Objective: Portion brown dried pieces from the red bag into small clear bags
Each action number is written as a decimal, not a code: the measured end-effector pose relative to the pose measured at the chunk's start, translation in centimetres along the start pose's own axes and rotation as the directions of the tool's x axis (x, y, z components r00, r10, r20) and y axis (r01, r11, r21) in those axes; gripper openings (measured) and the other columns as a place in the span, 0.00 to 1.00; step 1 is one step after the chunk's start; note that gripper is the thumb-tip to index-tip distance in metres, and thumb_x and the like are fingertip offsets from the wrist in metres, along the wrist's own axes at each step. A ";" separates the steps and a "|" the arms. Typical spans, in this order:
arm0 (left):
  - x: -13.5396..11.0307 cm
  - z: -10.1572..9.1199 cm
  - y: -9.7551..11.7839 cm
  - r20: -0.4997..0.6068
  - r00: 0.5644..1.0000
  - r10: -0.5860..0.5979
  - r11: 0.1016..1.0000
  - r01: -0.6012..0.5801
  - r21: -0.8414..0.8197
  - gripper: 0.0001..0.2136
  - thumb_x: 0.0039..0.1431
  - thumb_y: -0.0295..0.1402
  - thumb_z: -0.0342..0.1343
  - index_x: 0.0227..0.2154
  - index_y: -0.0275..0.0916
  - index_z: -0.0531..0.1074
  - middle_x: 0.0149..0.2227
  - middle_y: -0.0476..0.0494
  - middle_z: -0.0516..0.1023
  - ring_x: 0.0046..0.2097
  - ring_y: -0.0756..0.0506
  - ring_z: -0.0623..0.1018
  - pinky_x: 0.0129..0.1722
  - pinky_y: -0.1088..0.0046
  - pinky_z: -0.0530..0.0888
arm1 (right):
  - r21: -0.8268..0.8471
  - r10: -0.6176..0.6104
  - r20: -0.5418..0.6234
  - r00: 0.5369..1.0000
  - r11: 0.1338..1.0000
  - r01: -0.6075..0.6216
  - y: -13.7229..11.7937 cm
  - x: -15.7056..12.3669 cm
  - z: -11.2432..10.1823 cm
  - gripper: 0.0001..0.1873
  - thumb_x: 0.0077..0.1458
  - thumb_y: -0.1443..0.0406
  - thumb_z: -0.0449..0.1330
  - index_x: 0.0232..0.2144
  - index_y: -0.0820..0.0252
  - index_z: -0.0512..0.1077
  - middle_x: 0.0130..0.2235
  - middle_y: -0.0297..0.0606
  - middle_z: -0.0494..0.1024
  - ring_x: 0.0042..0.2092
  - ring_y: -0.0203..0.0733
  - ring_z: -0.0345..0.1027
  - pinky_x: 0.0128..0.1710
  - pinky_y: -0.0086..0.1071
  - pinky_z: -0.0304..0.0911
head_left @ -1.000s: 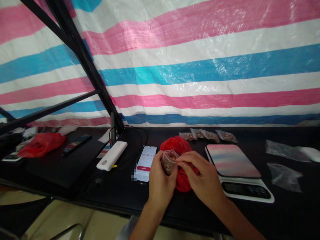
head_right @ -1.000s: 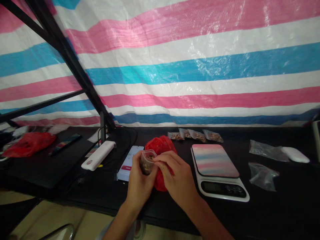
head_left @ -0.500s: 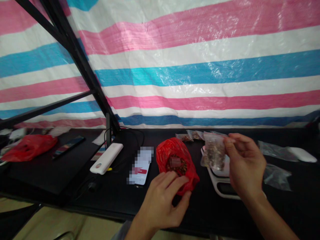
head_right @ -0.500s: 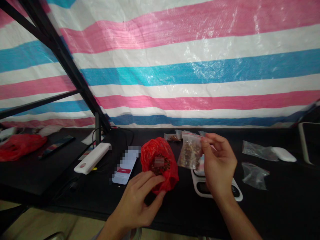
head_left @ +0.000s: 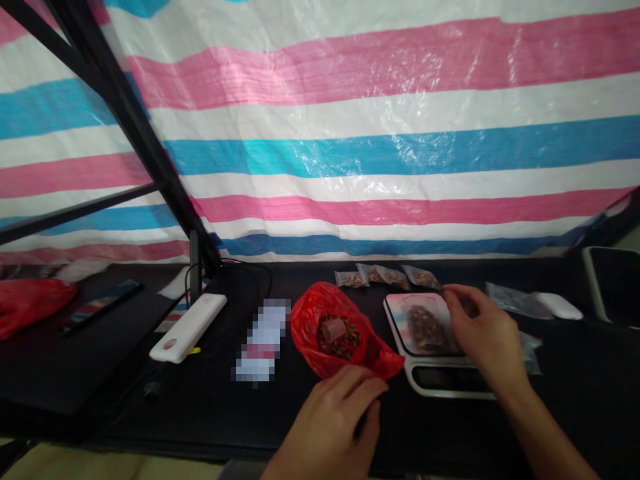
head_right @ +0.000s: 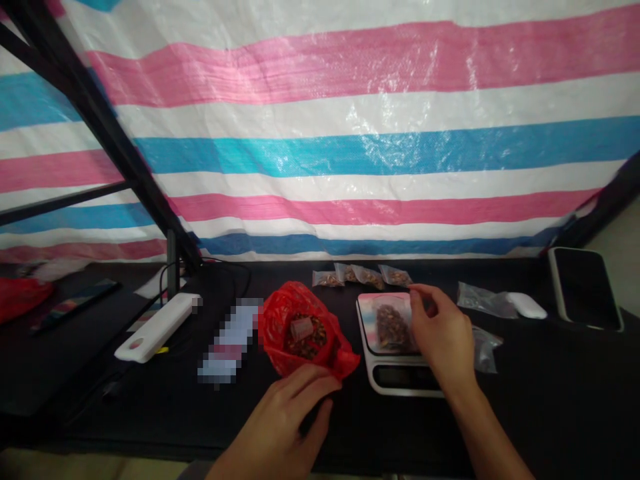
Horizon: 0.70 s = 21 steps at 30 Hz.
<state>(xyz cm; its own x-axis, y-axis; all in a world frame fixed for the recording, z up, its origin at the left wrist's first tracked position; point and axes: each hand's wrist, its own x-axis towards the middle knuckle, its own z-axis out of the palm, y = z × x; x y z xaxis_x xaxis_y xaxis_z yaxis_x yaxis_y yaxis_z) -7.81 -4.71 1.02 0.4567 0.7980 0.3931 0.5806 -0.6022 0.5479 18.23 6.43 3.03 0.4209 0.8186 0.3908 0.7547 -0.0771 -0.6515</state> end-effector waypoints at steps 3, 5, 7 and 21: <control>0.6 0.5 -0.1 -0.039 0.999 -0.007 0.998 0.004 -0.056 0.18 0.63 0.21 0.50 0.51 0.47 0.72 0.47 0.44 0.80 0.48 0.43 0.81 0.46 0.66 0.80 | 0.041 -0.033 -0.049 0.998 0.999 0.035 -0.5 -0.4 -0.6 0.22 0.55 0.50 0.55 0.40 0.56 0.81 0.25 0.37 0.76 0.26 0.47 0.70 0.28 0.37 0.60; 1.0 0.7 -0.3 -0.064 0.997 -0.039 0.997 0.034 -0.075 0.18 0.63 0.20 0.50 0.50 0.47 0.72 0.47 0.44 0.80 0.48 0.43 0.80 0.48 0.65 0.80 | 0.072 -0.070 -0.076 0.995 0.995 0.076 -0.6 -0.6 -0.7 0.22 0.55 0.50 0.55 0.39 0.57 0.81 0.26 0.38 0.77 0.27 0.47 0.70 0.29 0.38 0.61; 1.3 0.9 -0.4 -0.090 0.993 -0.080 0.994 0.073 -0.076 0.17 0.63 0.21 0.51 0.49 0.47 0.74 0.46 0.44 0.80 0.47 0.43 0.80 0.49 0.63 0.80 | 0.091 -0.098 -0.095 0.991 0.990 0.107 -0.6 -0.8 -0.7 0.22 0.55 0.50 0.55 0.39 0.57 0.81 0.28 0.40 0.78 0.28 0.46 0.70 0.31 0.38 0.62; 0.9 0.7 -0.6 -0.114 0.991 0.074 0.997 -0.070 0.037 0.13 0.61 0.19 0.49 0.39 0.42 0.74 0.35 0.45 0.79 0.37 0.44 0.78 0.38 0.66 0.74 | 0.118 -0.136 -0.058 0.989 0.983 0.142 0.5 -0.3 -0.3 0.24 0.58 0.49 0.54 0.40 0.60 0.80 0.33 0.44 0.81 0.33 0.49 0.73 0.39 0.42 0.66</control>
<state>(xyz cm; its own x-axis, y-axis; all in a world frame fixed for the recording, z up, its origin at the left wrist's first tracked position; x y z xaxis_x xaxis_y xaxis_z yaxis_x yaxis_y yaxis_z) -7.26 -3.64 0.55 0.4186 0.7485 0.5143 0.5719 -0.6572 0.4909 18.68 5.98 2.76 0.3426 0.7872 0.5128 0.7423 0.1077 -0.6613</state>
